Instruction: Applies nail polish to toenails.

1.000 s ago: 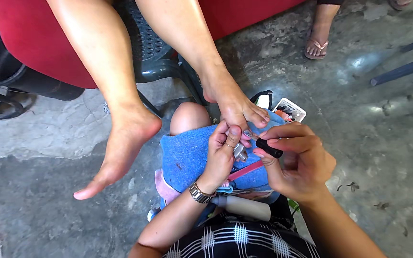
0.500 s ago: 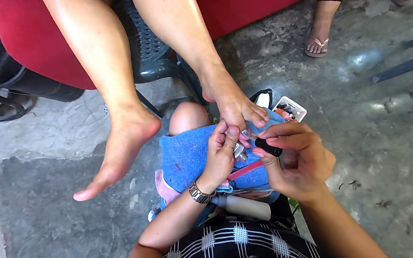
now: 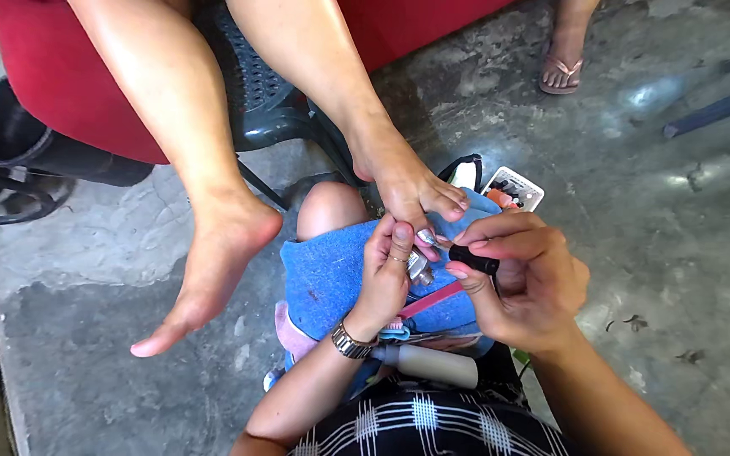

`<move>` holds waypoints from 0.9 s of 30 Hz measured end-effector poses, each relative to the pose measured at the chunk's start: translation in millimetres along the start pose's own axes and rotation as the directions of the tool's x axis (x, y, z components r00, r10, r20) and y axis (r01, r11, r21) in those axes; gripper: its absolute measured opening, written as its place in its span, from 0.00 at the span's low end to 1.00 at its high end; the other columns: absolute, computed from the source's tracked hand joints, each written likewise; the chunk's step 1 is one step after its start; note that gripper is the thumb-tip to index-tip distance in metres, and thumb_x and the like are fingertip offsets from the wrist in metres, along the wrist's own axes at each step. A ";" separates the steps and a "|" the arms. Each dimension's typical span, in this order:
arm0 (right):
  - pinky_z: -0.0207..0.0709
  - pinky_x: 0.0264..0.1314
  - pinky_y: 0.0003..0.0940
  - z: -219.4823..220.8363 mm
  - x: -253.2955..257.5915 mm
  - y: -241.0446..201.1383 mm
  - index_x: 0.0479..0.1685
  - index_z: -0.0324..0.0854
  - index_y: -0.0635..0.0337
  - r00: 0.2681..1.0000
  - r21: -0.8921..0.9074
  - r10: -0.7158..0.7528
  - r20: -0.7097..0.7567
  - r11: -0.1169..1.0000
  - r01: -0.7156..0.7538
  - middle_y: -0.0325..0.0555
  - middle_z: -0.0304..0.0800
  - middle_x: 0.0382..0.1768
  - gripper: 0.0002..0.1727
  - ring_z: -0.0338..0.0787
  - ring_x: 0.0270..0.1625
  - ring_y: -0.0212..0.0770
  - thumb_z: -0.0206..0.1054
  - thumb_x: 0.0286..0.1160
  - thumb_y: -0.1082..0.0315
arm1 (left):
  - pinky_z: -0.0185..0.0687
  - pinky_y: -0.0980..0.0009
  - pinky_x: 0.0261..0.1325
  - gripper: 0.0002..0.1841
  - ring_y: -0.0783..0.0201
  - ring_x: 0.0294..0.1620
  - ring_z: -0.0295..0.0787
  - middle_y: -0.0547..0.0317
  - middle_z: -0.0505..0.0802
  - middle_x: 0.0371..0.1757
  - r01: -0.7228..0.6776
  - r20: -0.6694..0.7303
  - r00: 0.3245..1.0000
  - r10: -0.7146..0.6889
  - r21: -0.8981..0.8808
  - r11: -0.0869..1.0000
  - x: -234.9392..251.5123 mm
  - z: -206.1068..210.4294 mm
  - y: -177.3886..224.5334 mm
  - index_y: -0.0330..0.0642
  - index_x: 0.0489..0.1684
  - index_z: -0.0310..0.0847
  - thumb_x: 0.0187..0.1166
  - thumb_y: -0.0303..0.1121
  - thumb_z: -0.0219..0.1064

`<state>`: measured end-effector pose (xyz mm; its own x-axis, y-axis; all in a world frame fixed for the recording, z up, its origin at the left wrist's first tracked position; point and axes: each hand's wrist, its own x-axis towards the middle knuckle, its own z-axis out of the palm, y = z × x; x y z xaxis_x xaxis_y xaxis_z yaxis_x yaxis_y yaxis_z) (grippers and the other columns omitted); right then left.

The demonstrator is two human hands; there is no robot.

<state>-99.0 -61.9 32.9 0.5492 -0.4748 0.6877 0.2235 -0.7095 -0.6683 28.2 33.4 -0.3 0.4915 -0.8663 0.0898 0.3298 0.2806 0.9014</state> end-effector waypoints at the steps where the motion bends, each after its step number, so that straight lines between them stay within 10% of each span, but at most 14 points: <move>1: 0.84 0.57 0.25 -0.3 0.0 0.1 0.49 0.74 0.58 1.000 0.006 0.001 0.001 1.000 -0.001 0.41 0.84 0.50 0.11 0.86 0.55 0.32 0.71 0.76 0.70 | 0.78 0.81 0.23 0.18 0.74 0.24 0.82 0.62 0.88 0.32 0.002 -0.002 1.000 -0.002 0.000 1.000 0.0 0.2 0.1 0.48 0.48 0.78 0.92 0.51 0.50; 16: 0.93 0.52 0.36 -14.9 -20.6 -3.9 0.51 0.77 0.51 1.000 0.200 0.029 0.005 0.979 -0.029 0.36 0.85 0.46 0.11 0.91 0.47 0.33 0.72 0.76 0.63 | 0.80 0.79 0.22 0.19 0.73 0.20 0.81 0.62 0.86 0.27 0.045 -0.031 0.998 -0.046 -0.029 0.999 -3.0 4.7 0.4 0.49 0.45 0.78 0.92 0.51 0.48; 24: 0.86 0.55 0.28 5.7 -38.0 -0.9 0.34 0.83 0.65 0.985 -0.026 -0.143 0.092 0.989 0.146 0.54 0.95 0.42 0.04 0.93 0.49 0.42 0.72 0.73 0.76 | 0.84 0.78 0.27 0.20 0.72 0.24 0.85 0.62 0.87 0.28 0.061 -0.064 0.996 -0.063 -0.020 0.998 -4.1 7.2 3.5 0.48 0.45 0.79 0.93 0.51 0.47; 27: 0.87 0.54 0.27 0.5 -36.8 1.4 0.41 0.81 0.62 0.995 0.129 -0.034 0.094 0.991 0.022 0.47 0.92 0.44 0.06 0.92 0.51 0.36 0.72 0.76 0.70 | 0.86 0.77 0.28 0.19 0.72 0.24 0.86 0.63 0.87 0.27 0.047 -0.062 0.997 -0.049 -0.031 0.998 -4.9 6.3 2.3 0.48 0.45 0.79 0.92 0.51 0.48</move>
<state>-118.5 -45.2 6.5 0.6147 -0.3988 0.6805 0.3374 -0.6469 -0.6839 21.5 35.7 4.0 0.5239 -0.8515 0.0192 0.3775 0.2524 0.8909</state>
